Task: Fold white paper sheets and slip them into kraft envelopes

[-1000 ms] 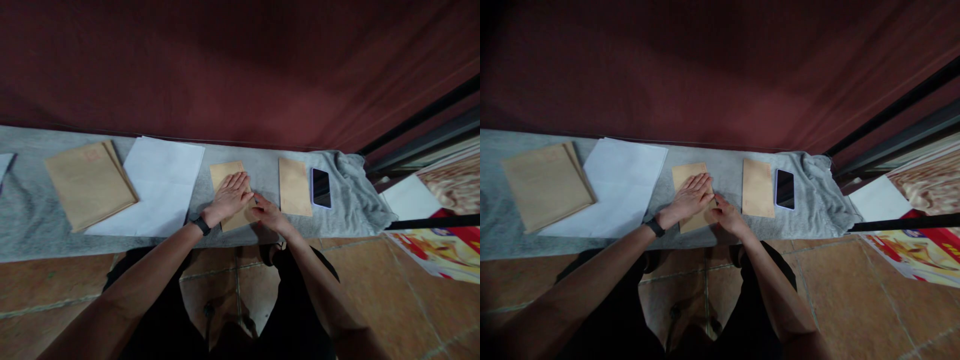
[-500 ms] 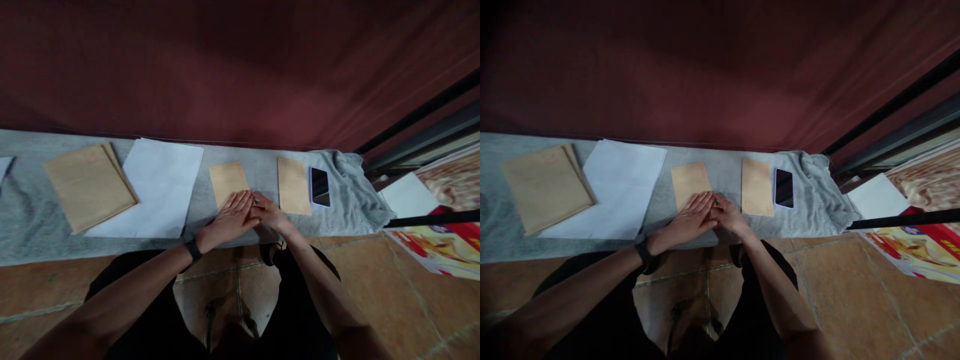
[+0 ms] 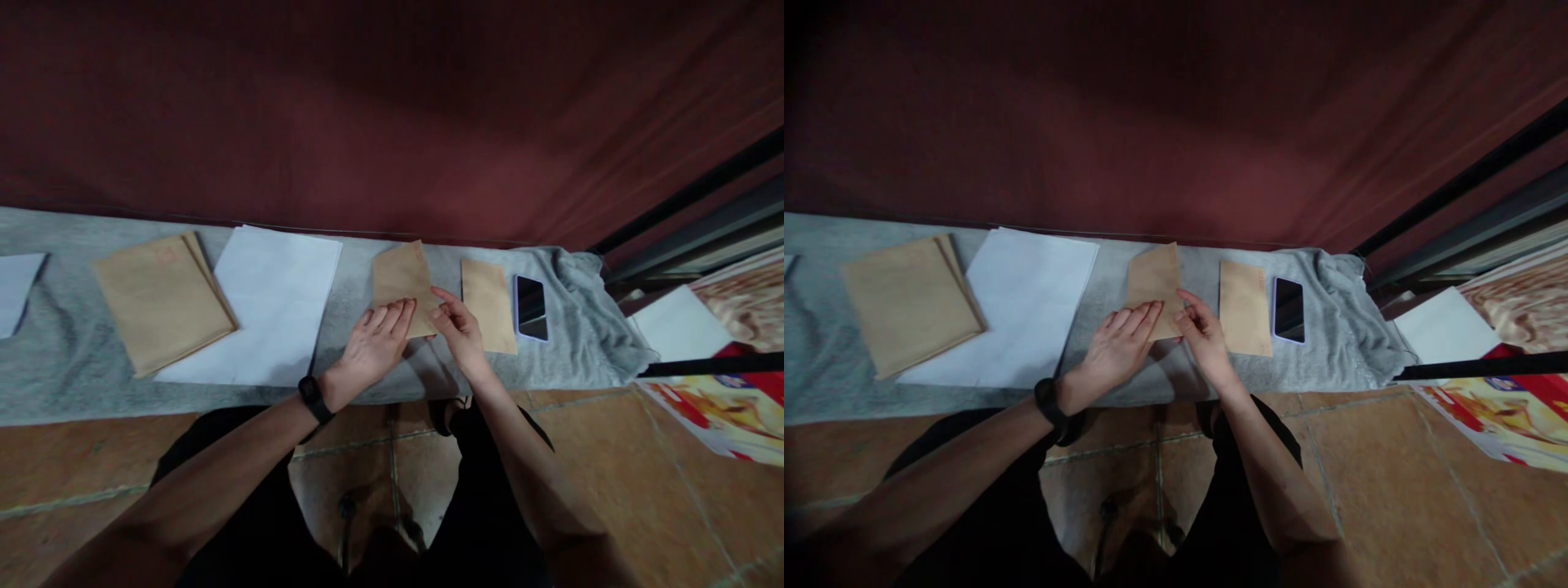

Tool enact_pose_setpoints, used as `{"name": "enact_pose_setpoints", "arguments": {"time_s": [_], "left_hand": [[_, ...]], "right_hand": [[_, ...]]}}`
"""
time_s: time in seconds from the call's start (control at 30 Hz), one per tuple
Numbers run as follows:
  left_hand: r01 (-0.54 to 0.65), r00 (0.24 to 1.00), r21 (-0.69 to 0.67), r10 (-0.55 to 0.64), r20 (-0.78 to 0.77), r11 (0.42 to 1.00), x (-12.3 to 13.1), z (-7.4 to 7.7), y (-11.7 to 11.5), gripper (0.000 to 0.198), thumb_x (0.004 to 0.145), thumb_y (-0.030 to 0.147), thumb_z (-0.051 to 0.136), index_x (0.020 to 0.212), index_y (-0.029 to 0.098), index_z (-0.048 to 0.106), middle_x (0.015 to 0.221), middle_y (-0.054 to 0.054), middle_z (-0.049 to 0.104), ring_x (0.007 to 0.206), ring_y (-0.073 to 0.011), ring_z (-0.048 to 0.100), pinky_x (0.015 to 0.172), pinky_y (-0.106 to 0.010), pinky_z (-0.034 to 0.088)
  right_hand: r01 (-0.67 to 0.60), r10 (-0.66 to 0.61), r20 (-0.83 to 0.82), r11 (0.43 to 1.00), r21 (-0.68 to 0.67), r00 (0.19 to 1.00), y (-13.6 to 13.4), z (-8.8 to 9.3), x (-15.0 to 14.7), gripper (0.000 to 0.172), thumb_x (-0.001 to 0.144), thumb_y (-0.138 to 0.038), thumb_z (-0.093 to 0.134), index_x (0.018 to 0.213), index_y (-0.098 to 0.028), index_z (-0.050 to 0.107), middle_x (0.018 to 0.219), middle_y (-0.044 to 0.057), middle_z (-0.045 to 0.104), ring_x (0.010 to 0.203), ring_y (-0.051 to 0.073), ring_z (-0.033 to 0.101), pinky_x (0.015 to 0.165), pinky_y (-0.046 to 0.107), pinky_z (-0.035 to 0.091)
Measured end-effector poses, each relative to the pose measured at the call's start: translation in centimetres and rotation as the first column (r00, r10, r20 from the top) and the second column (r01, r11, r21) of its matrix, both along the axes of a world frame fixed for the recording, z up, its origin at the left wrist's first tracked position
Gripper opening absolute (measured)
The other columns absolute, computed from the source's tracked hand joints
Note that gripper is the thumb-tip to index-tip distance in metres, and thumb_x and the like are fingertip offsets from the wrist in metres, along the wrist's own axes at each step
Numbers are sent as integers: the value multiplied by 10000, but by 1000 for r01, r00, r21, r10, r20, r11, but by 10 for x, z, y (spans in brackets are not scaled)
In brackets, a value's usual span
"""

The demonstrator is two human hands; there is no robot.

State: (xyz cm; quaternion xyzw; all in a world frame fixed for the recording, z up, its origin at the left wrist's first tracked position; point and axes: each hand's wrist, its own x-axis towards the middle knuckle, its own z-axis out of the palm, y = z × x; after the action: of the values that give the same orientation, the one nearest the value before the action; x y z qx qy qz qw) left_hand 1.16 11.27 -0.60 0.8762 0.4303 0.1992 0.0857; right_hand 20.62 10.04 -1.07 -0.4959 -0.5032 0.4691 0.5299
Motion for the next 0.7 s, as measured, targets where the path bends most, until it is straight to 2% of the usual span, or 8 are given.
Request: {"name": "enact_pose_setpoints", "arguments": {"time_s": [0.07, 0.13, 0.23, 0.3, 0.37, 0.43, 0.57, 0.7], "left_hand": [[-35, 980, -75, 49, 192, 997, 0, 4, 7, 450, 1036, 283, 447, 1455, 154, 552, 1371, -162, 675, 1238, -298, 632, 1061, -440, 479], [-62, 863, -210, 158, 481, 976, -1, 6, 17, 396, 1058, 403, 441, 1306, 171, 646, 1227, -139, 727, 1162, -281, 666, 1011, -410, 513], [-2, 411, -439, 401, 819, 899, -3, 10, 30, 448, 1036, 566, 465, 1189, 197, 668, 1098, -94, 748, 1079, -254, 701, 920, -364, 558], [113, 96, -526, 517, 850, 843, -2, 11, 34, 460, 1006, 600, 519, 1247, 226, 635, 1154, -77, 747, 1093, -245, 704, 884, -348, 575], [251, -77, -574, 607, 791, 780, 0, 10, 31, 468, 991, 587, 560, 1316, 254, 600, 1245, -70, 733, 1124, -238, 699, 865, -341, 588], [385, -107, -626, 707, 699, 678, 5, 4, 21, 467, 989, 559, 580, 1347, 260, 589, 1302, -71, 720, 1127, -233, 699, 841, -338, 600], [529, 15, -729, 854, 520, 435, 17, -13, -7, 423, 972, 488, 637, 1304, 226, 627, 1260, -90, 736, 984, -215, 722, 717, -313, 605], [554, 76, -747, 871, 485, 367, 17, -18, -12, 335, 920, 375, 723, 1201, 199, 674, 1144, -83, 757, 830, -174, 715, 664, -285, 588]], "right_hand": [[-11, 12, -91, 1000, 14, 996, -1, 4, -5, 523, 973, -583, 585, 1411, -297, 584, 975, 19, 675, 763, 165, 633, 685, 319, 586], [1, 3, -126, 1000, 28, 992, -1, 5, -7, 540, 1004, -592, 505, 1461, -306, 521, 1107, 48, 691, 830, 176, 657, 720, 335, 591], [68, -66, -21, 994, 87, 998, 1, 1, -4, 555, 987, -557, 553, 1483, -317, 491, 1221, 66, 674, 941, 190, 651, 797, 351, 586], [98, -105, 59, 988, 122, 993, 3, -5, -2, 560, 963, -528, 608, 1472, -313, 513, 1283, 75, 654, 1018, 201, 635, 878, 374, 572], [136, -144, 78, 986, 99, 987, 6, -12, -1, 569, 938, -522, 647, 1456, -314, 535, 1329, 75, 635, 1070, 206, 623, 946, 396, 553], [173, -172, 24, 985, -10, 985, 8, -19, -3, 589, 900, -551, 684, 1428, -319, 562, 1293, 64, 648, 1050, 204, 634, 942, 402, 559], [131, -180, -193, 961, -242, 965, 13, -27, -10, 628, 813, -592, 751, 1342, -279, 621, 991, 18, 680, 819, 176, 654, 750, 349, 589], [145, -199, -232, 962, -230, 952, 18, -30, -13, 708, 727, -456, 818, 1377, -284, 597, 774, -55, 627, 689, 140, 600, 642, 288, 543]]}}
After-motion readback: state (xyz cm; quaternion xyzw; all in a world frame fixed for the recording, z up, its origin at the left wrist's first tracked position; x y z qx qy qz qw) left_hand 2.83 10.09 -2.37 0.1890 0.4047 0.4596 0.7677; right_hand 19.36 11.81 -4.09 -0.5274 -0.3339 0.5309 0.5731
